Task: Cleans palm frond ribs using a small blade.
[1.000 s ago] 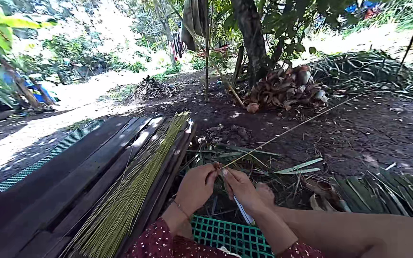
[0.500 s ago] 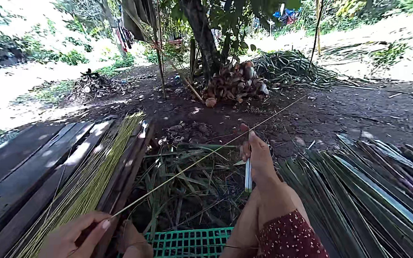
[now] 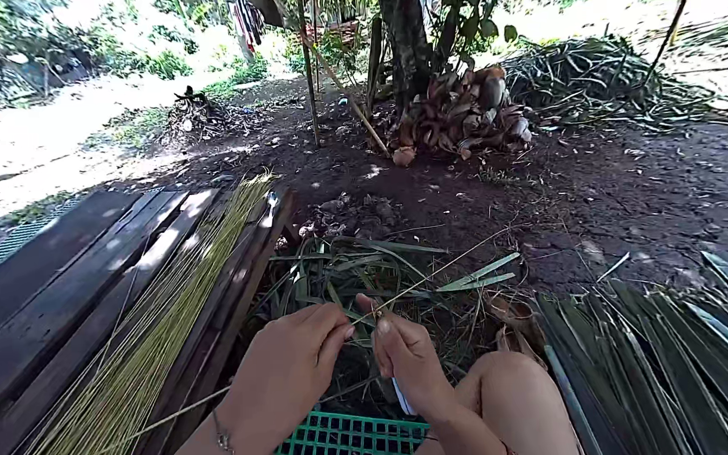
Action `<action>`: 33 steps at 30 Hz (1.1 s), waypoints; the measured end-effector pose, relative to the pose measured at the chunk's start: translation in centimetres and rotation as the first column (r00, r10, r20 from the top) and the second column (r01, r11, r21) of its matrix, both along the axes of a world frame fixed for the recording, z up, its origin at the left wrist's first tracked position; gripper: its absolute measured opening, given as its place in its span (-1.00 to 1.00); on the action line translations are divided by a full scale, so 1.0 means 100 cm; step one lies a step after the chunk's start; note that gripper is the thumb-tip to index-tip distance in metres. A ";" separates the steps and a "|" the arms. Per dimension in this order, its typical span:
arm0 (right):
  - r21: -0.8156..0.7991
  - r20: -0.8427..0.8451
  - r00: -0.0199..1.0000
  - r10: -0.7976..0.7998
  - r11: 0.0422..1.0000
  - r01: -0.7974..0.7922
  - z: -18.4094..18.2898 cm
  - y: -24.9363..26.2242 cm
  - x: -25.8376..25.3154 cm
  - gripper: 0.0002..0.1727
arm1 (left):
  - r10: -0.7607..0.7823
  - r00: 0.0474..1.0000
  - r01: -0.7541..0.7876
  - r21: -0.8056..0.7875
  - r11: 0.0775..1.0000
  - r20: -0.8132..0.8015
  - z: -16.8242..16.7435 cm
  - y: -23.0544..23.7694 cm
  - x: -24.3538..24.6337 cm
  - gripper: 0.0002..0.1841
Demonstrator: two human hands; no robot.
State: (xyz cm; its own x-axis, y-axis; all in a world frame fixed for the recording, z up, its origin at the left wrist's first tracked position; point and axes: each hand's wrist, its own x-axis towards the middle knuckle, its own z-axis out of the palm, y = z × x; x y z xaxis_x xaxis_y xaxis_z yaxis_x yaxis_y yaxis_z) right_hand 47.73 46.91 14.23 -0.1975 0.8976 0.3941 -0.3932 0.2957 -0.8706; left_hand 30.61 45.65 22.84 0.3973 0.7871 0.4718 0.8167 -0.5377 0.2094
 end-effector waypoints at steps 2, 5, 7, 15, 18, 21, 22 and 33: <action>-0.009 -0.002 0.998 -0.070 0.998 0.070 -0.004 0.015 0.015 -0.60 | -0.016 1.000 0.016 -0.018 1.000 0.010 -0.003 0.006 -0.004 -0.67; -0.109 -0.015 0.975 -0.222 0.970 0.219 -0.007 0.046 0.053 -0.63 | -0.049 0.998 0.051 -0.072 0.996 0.029 -0.006 0.014 -0.025 -0.65; -0.174 0.006 0.941 -0.338 0.926 0.334 -0.007 0.070 0.086 -0.60 | -0.039 0.999 0.041 -0.121 0.992 0.024 -0.006 0.020 -0.046 -0.62; -0.507 -0.027 0.618 -0.786 0.543 0.669 -0.032 0.146 0.232 -0.52 | 0.378 0.926 -0.350 -0.382 0.855 -0.002 -0.049 0.031 -0.261 -0.55; -0.541 0.040 0.674 -0.738 0.551 0.635 -0.038 0.144 0.219 -0.53 | 0.434 0.899 -0.391 -0.343 0.854 0.054 -0.040 0.028 -0.226 -0.58; -0.506 0.014 0.924 -0.382 0.794 0.336 -0.033 0.125 0.166 -0.63 | 0.350 0.934 -0.306 -0.341 0.889 0.074 -0.021 0.028 -0.142 -0.60; -0.501 -0.020 0.966 -0.258 0.839 0.214 -0.029 0.118 0.147 -0.61 | 0.301 0.951 -0.258 -0.348 0.901 0.075 -0.019 0.029 -0.125 -0.62; -0.392 -0.219 0.975 -0.030 0.918 -0.059 -0.009 0.097 0.114 -0.53 | 0.035 0.996 0.007 -0.453 0.892 0.085 -0.027 0.018 -0.098 -0.68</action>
